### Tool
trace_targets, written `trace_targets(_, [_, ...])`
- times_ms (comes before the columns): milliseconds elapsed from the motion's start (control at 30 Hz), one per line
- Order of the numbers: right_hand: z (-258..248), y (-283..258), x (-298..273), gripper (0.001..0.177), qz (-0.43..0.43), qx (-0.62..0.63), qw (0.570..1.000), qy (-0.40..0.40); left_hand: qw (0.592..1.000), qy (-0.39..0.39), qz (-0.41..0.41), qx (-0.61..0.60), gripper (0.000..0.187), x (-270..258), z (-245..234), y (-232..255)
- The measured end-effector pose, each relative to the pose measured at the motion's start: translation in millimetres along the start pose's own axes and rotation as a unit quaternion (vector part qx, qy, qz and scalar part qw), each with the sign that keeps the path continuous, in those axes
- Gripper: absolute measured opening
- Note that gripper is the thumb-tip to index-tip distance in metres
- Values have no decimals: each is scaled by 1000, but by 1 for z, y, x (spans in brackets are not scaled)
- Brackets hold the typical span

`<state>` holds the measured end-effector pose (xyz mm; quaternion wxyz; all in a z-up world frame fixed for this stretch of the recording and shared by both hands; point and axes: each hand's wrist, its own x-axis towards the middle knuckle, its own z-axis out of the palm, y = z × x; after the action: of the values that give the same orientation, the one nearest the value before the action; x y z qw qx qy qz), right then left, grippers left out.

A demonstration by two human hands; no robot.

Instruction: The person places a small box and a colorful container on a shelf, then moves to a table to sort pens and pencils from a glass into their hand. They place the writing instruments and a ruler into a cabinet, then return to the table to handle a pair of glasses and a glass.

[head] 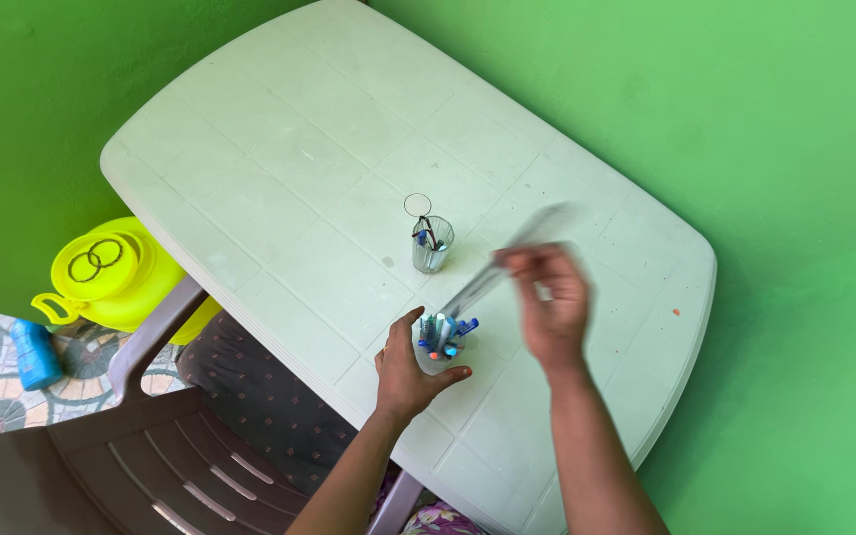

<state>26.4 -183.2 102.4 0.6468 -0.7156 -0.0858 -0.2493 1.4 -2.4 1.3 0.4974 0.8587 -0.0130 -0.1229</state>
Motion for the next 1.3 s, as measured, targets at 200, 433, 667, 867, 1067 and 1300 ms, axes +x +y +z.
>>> trace_targets(200, [-65,8,35,29,18,-38,987,156,999,44,16,-15,98,11,13,7])
trace_targets(433, [-112,173,-25,31,230,-62,969,61,989,60,22,-131,70,19,22,4])
trace_targets(667, [-78,207,-89,23,383,-143,912,16,992,8,92,-81,42,39,24,-10])
trace_targets(867, [-65,196,-84,28,380,-216,899,-17,983,-29,108,-146,24,45,25,-19])
trace_targets(1067, [-56,170,-86,45,289,-342,894,-26,961,-48,177,-209,16,61,16,-23])
trace_targets(1300, [-36,118,-85,51,163,-292,942,-19,910,-35,1,-413,15,60,5,-2])
